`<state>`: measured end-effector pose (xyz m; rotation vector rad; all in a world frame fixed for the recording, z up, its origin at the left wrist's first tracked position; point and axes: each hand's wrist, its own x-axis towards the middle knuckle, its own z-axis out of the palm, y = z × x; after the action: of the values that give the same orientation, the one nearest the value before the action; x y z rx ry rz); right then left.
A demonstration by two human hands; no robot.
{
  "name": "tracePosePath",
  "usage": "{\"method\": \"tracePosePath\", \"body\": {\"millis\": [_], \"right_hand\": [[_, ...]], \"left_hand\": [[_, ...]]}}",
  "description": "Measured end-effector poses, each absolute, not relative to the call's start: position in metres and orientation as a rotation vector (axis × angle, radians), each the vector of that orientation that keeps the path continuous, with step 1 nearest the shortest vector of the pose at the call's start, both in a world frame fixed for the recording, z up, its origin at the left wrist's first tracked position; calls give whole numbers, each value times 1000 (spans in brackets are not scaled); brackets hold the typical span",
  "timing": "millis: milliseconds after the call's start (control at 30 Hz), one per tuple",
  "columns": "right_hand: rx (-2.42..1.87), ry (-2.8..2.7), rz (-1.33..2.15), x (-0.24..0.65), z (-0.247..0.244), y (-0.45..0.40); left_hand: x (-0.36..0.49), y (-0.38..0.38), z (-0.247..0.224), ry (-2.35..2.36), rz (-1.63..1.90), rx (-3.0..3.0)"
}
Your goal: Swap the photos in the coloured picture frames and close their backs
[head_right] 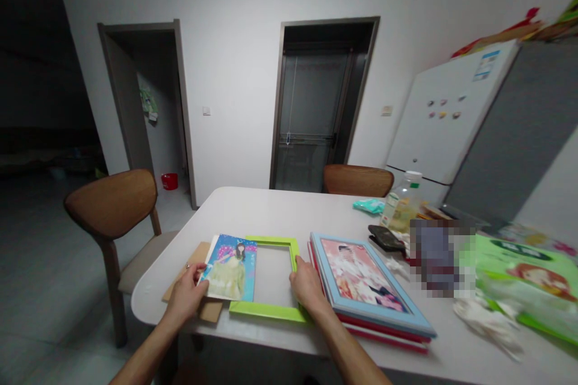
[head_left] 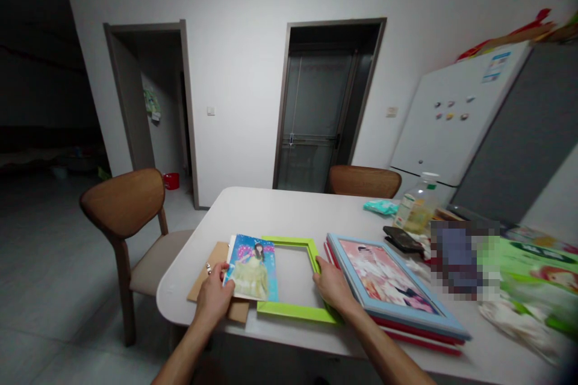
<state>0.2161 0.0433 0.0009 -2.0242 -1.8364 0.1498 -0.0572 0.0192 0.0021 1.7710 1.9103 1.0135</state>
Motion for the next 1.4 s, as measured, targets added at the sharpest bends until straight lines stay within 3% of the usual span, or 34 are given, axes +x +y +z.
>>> {"method": "tracePosePath", "body": {"millis": [400,600,867,1167,1400], "right_hand": [[-2000,-1973,-4,214,-6,40],[-1860,-1952,-82,199,-4,34],[-1580,-1882,429,154,-2,39],[-1512,-1697,614,127,1,50],[-1034,-1175,1025,112,42,37]], "left_hand": [[-53,10,17,1994,784,2102],[-34,5,13,1790,758,2308],[-19,3,5,1595,674,2443],[0,-3,6,1561,667,2445],[-3,17,18,1417,1303,2198]]}}
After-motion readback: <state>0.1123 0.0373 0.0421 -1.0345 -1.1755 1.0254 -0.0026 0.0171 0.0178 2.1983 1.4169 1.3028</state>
